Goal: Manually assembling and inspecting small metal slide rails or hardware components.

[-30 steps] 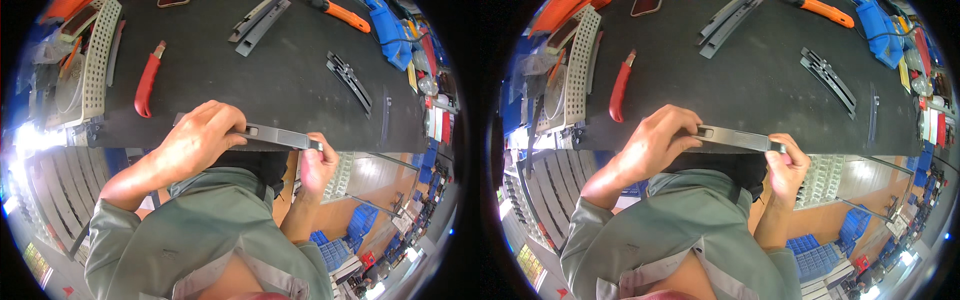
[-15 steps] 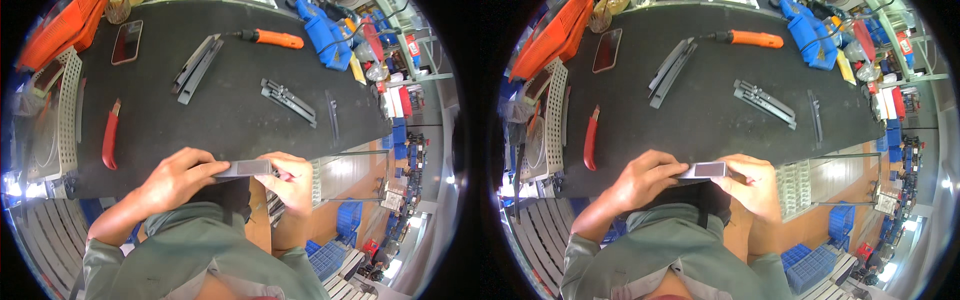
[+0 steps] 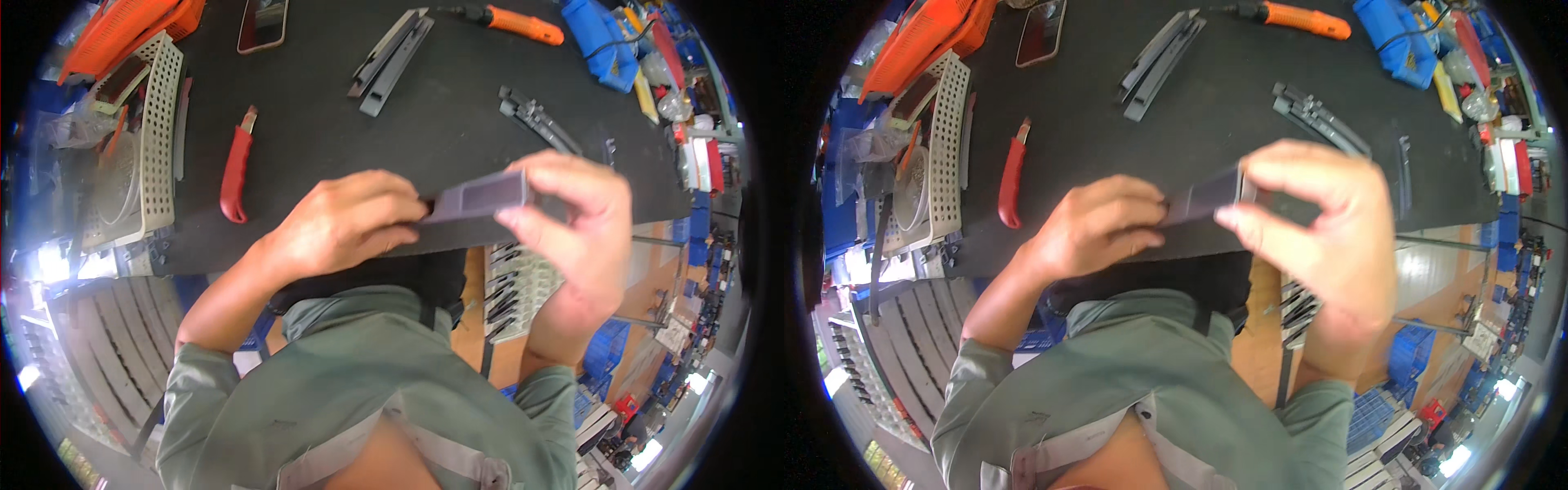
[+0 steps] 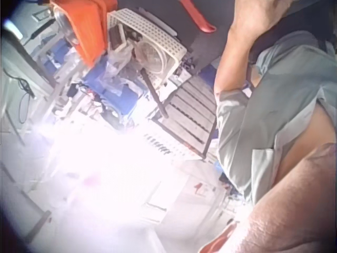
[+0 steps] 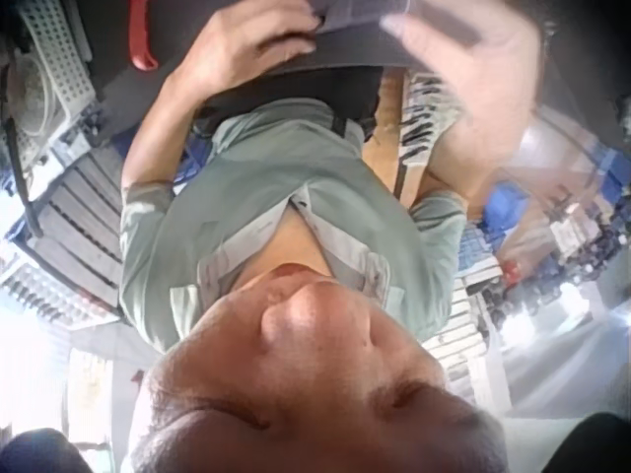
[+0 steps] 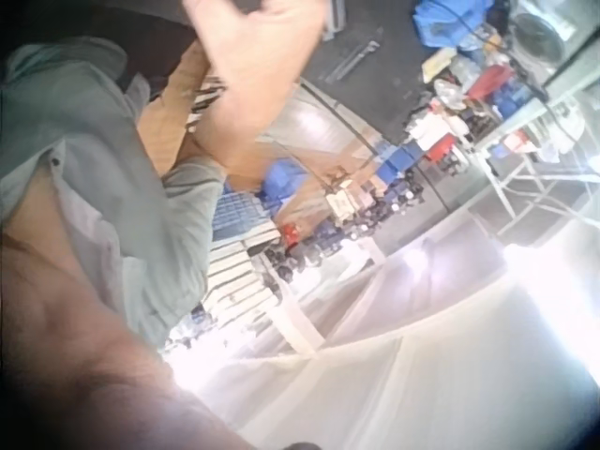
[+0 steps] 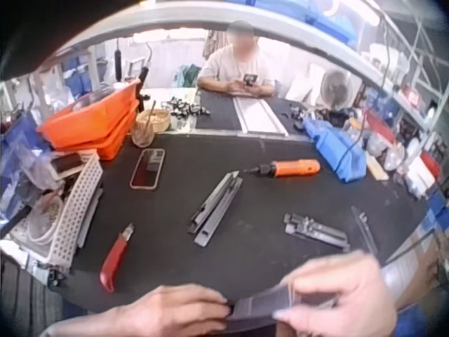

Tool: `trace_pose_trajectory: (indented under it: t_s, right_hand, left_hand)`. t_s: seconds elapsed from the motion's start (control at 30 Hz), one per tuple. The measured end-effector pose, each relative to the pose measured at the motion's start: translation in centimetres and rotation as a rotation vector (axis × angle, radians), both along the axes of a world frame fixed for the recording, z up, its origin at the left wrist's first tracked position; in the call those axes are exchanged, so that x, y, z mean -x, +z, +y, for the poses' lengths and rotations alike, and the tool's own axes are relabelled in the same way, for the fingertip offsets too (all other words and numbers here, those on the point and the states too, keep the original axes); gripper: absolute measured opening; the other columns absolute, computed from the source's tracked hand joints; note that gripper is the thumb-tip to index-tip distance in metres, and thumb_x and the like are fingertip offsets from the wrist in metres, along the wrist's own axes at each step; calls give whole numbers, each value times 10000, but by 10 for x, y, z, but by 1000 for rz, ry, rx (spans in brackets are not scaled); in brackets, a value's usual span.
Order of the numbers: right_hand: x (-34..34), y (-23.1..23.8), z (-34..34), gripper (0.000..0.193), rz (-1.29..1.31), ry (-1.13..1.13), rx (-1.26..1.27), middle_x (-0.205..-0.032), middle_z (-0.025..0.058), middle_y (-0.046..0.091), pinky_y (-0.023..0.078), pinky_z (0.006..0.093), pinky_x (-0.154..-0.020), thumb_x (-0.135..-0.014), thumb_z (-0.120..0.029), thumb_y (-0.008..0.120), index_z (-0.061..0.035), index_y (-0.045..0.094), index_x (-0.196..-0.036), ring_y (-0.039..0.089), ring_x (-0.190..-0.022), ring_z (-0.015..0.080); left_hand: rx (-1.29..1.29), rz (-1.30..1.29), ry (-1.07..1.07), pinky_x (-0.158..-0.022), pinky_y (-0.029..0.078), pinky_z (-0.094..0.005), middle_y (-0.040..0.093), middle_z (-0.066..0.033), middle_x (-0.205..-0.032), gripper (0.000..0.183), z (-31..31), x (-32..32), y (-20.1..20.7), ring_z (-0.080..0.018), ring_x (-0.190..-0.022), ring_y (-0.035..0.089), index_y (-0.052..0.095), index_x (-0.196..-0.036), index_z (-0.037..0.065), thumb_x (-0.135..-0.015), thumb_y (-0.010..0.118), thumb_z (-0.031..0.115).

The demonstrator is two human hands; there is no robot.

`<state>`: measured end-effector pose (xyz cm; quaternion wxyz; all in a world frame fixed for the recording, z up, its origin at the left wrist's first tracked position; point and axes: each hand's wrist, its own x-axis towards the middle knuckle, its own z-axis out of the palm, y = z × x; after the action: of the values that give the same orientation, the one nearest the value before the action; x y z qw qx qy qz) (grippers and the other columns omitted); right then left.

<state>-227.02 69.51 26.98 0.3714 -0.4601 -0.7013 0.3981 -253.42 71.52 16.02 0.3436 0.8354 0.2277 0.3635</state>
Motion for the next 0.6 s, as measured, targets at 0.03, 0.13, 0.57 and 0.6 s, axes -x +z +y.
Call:
trace_pose_trajectory:
  t_s: [0.03, 0.13, 0.57, 0.6]
  right_hand:
    - [2, 5, 2, 225, -53, -21, 32, -861, 83, 711, 512, 280, -737, -768, 6, 820, 65, 736, -968, 656, -798, 130]
    - [8, 15, 17, 196, -83, -124, 332, -798, 18, 656, 469, 248, -707, -803, -61, 811, 49, 732, -945, 599, -769, 74]
    - [-114, -41, -106, 312, -263, -224, 100, -568, 97, 615, 456, 311, -542, -869, -250, 701, -1, 713, -681, 555, -531, 162]
    - [-155, -56, -130, 314, -252, -224, 95, -568, 96, 614, 456, 311, -542, -869, -250, 701, 0, 712, -681, 555, -531, 162]
  left_hand:
    - [45, -3, -25, -751, 596, -407, 698, -150, -1106, 374, 3, 0, 1, -323, -961, 710, 679, -1090, 46, -765, 864, 36]
    - [59, -30, -34, -870, 573, -384, 703, -136, -1128, 341, 8, 3, -5, -286, -1033, 705, 662, -1111, -6, -815, 831, -1]
    - [1072, -540, 94, -958, 594, -494, 652, -272, -1259, 335, 4, 16, -33, -345, -1126, 687, 504, -1361, 17, -1042, 590, 77]
    - [1084, -564, 67, -951, 596, -495, 649, -274, -1261, 331, 2, 10, -32, -347, -1120, 688, 508, -1360, 23, -1044, 589, 80]
